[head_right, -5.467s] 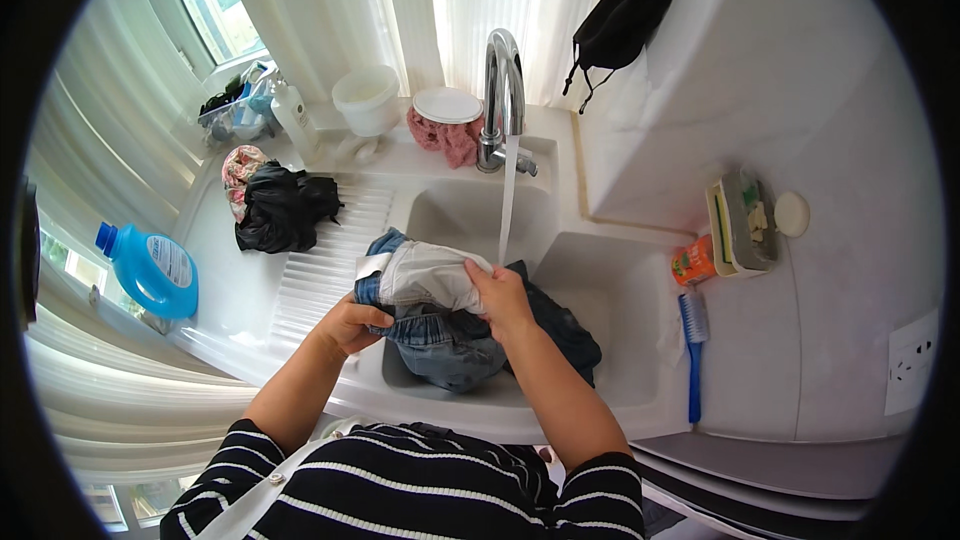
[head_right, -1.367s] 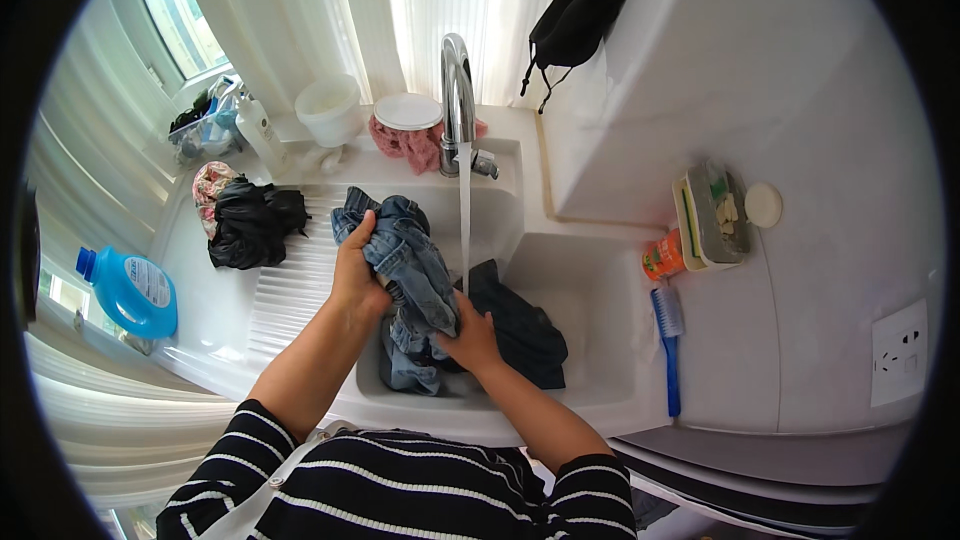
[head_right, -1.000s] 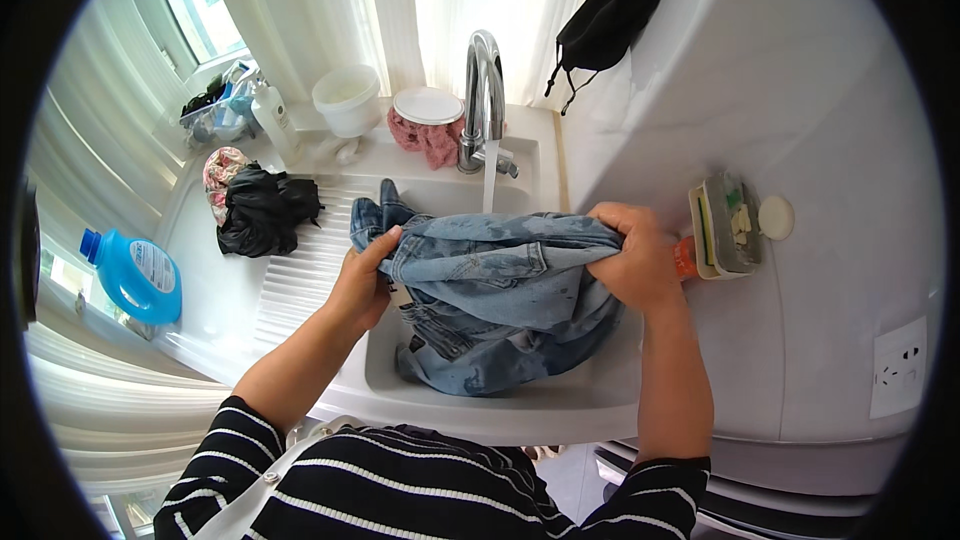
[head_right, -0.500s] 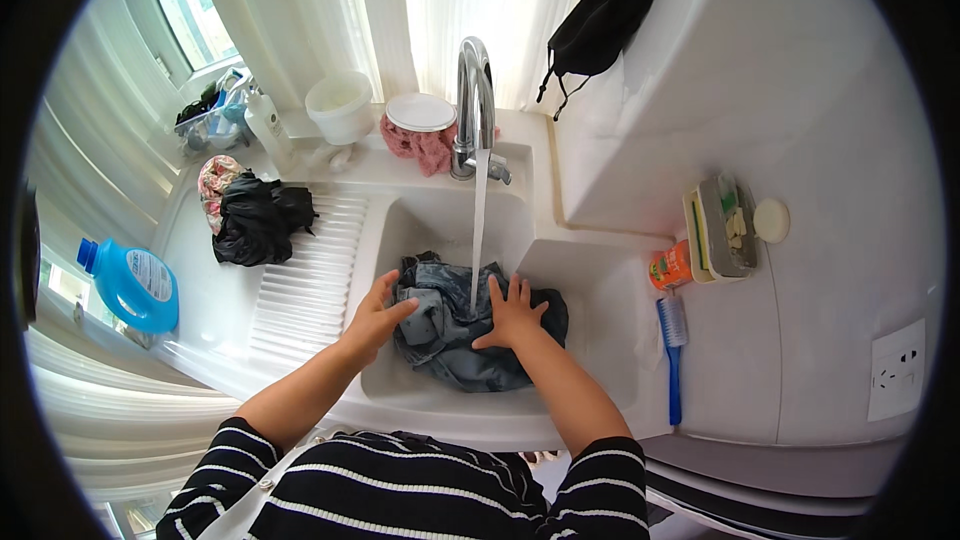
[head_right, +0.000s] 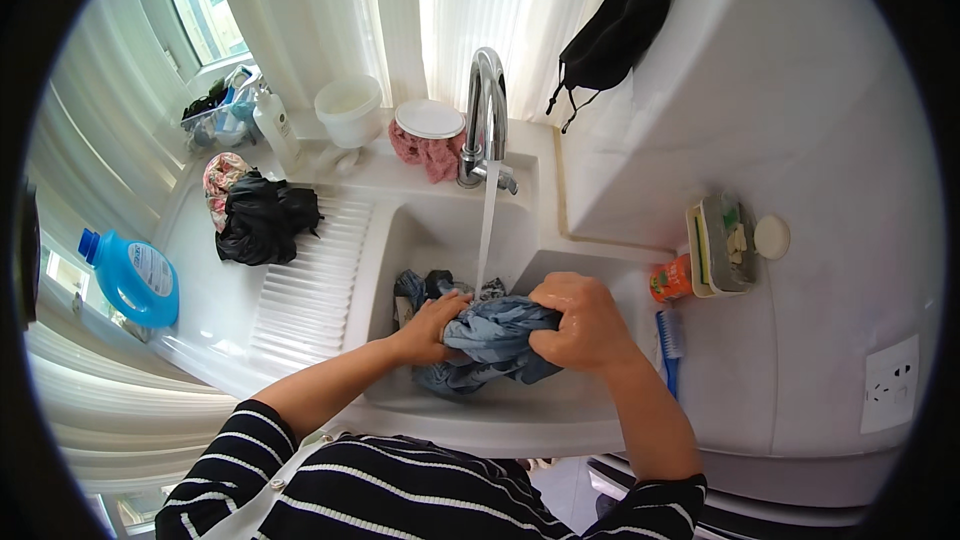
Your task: The person hand-washes a black garment in a sink filled with soapy water, repeatedly scrubbing and wringing the fabric. After rinsing the black item, the person turns on the faucet and washes a pair of blue jeans under running water, scrubbing and rinsing them thoroughly.
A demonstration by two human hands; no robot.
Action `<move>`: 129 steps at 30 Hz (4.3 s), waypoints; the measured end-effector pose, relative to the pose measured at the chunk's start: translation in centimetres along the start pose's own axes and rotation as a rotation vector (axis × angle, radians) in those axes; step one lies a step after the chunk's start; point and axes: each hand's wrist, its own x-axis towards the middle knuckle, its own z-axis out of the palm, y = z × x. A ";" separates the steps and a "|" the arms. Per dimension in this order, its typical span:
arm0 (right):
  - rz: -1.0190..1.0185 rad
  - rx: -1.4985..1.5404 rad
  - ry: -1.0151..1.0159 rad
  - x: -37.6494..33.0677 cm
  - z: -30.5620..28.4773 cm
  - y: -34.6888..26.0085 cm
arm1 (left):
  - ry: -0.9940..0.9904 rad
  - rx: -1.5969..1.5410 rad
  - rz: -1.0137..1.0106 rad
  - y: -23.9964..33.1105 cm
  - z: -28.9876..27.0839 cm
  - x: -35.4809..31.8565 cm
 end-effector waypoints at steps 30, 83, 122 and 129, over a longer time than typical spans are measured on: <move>0.374 -0.442 -0.363 2.3 26.7 19.7 | 0.063 0.516 -0.565 -11.6 5.6 7.8; 0.462 -0.421 -0.723 2.0 24.5 15.9 | -0.167 0.450 -0.637 -10.8 3.8 9.0; 0.221 -0.406 0.011 -3.3 19.7 12.4 | -0.070 0.051 -0.619 -2.1 0.6 -1.4; 0.727 -0.099 -0.131 -4.8 22.9 17.8 | 0.626 -0.672 -1.114 -6.5 3.1 5.2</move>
